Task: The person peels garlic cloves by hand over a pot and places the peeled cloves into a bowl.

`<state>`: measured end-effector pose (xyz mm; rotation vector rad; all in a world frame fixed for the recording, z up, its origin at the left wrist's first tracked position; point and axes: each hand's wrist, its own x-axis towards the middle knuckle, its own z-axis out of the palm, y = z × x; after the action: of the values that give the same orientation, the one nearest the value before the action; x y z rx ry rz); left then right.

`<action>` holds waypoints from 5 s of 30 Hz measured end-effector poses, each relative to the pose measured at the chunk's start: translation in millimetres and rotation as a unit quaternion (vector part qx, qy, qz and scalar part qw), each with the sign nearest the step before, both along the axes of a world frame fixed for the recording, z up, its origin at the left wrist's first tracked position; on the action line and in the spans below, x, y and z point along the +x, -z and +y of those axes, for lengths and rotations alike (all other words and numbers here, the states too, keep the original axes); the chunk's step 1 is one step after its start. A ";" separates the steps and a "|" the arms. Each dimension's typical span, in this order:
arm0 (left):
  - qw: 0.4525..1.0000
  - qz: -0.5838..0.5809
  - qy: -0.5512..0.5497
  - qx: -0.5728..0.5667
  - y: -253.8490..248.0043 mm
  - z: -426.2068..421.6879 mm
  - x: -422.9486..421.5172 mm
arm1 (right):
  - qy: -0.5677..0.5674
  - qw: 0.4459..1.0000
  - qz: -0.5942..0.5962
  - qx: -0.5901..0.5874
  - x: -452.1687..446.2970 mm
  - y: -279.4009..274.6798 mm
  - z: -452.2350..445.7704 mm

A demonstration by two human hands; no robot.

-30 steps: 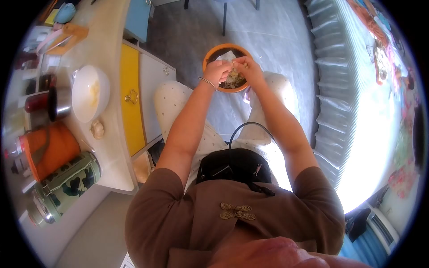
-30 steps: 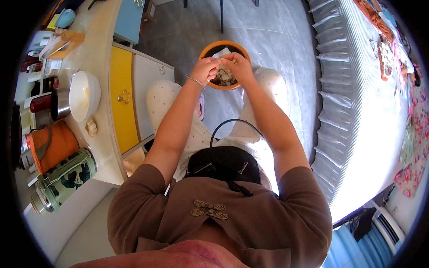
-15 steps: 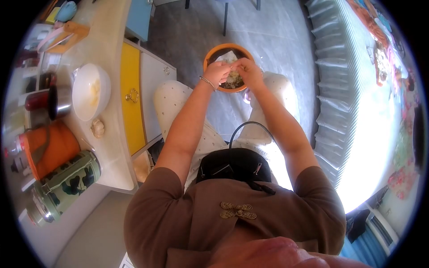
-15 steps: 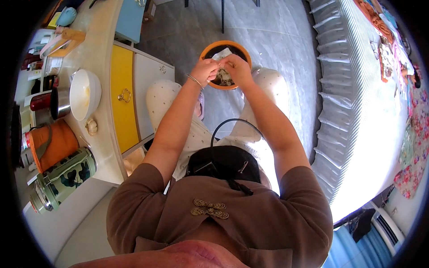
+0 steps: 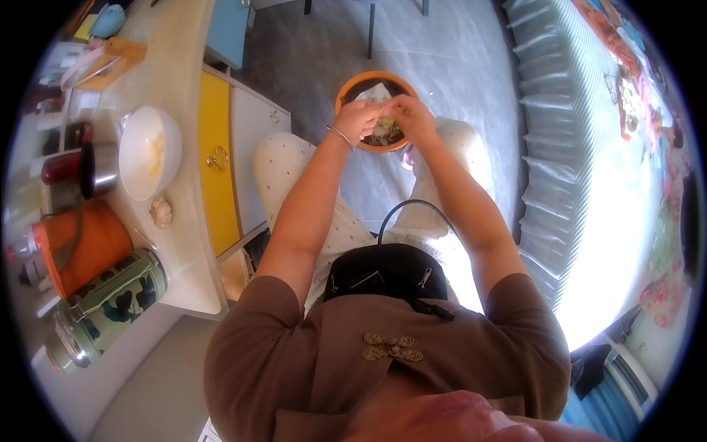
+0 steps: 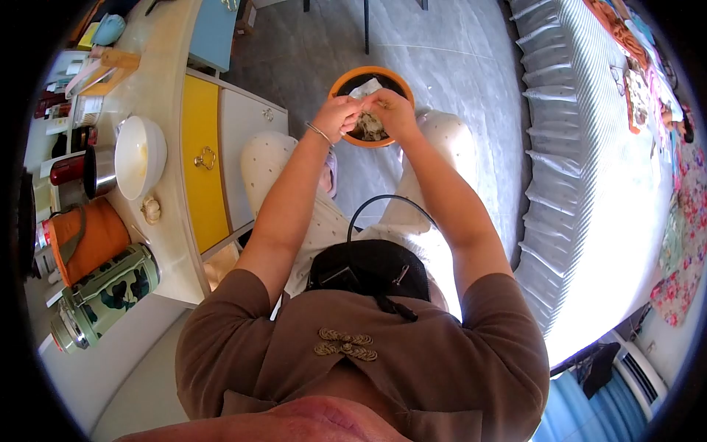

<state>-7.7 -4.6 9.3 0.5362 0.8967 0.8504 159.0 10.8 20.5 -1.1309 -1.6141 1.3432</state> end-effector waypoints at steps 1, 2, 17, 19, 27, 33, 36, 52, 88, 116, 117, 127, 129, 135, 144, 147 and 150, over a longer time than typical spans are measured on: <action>1.000 0.008 -0.010 0.000 1.5 -0.7 1.6 | 0.000 1.000 0.001 0.000 -0.7 -1.9 -0.2; 1.000 0.016 -0.019 0.001 2.9 -1.3 2.5 | 0.001 1.000 -0.006 -0.012 -1.1 -3.8 -1.2; 0.986 0.149 -0.064 0.029 -10.6 1.6 8.4 | 0.016 0.980 0.077 -0.185 0.6 -1.5 3.8; 0.985 0.155 -0.064 0.032 -6.4 2.3 7.1 | 0.020 0.980 0.065 -0.187 1.3 0.4 3.7; 0.982 0.182 -0.042 0.032 -3.7 2.8 2.3 | 0.022 0.996 -0.013 -0.087 -0.5 -2.4 1.7; 0.991 0.135 -0.002 0.022 -15.0 1.1 2.4 | -0.010 0.999 -0.050 -0.005 -0.3 -9.4 -2.5; 0.992 0.126 -0.027 0.013 -18.2 -1.6 5.8 | -0.013 0.998 -0.066 -0.012 -1.0 -15.9 -4.6; 0.997 0.046 -0.057 0.010 3.7 1.9 6.2 | -0.004 0.985 -0.004 -0.174 -1.2 -2.2 1.9; 0.986 0.158 -0.043 0.032 -3.4 3.9 0.7 | 0.028 0.998 -0.032 -0.054 0.9 19.5 2.0; 0.992 0.112 -0.056 0.026 -6.0 1.4 5.7 | -0.013 0.982 0.057 -0.180 3.2 16.7 5.3; 0.992 0.113 -0.056 0.026 -5.7 1.6 5.5 | -0.019 0.982 0.063 -0.177 3.1 16.8 5.0; 0.997 0.063 -0.054 0.006 0.0 0.6 9.2 | -0.015 0.976 0.077 -0.203 -0.9 9.7 4.2; 0.997 0.058 -0.058 0.006 3.1 1.6 8.2 | -0.013 0.980 0.074 -0.184 -1.0 8.9 4.0; 0.996 0.069 -0.055 0.004 1.6 1.7 7.8 | -0.020 0.985 0.034 -0.170 0.1 4.5 2.6; 0.993 0.107 -0.043 0.004 -4.7 0.7 11.0 | -0.001 0.964 0.122 -0.234 3.1 10.2 6.2; 0.992 0.119 -0.036 -0.008 -4.5 1.4 11.5 | -0.008 0.963 0.138 -0.233 4.1 11.5 6.8; 0.985 0.172 -0.032 0.013 -3.7 1.6 11.4 | 0.000 0.962 0.145 -0.232 4.4 7.8 5.5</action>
<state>3.7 -3.1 13.0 0.6941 1.2235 0.8417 163.3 16.3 12.8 -1.1276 -1.1163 1.8525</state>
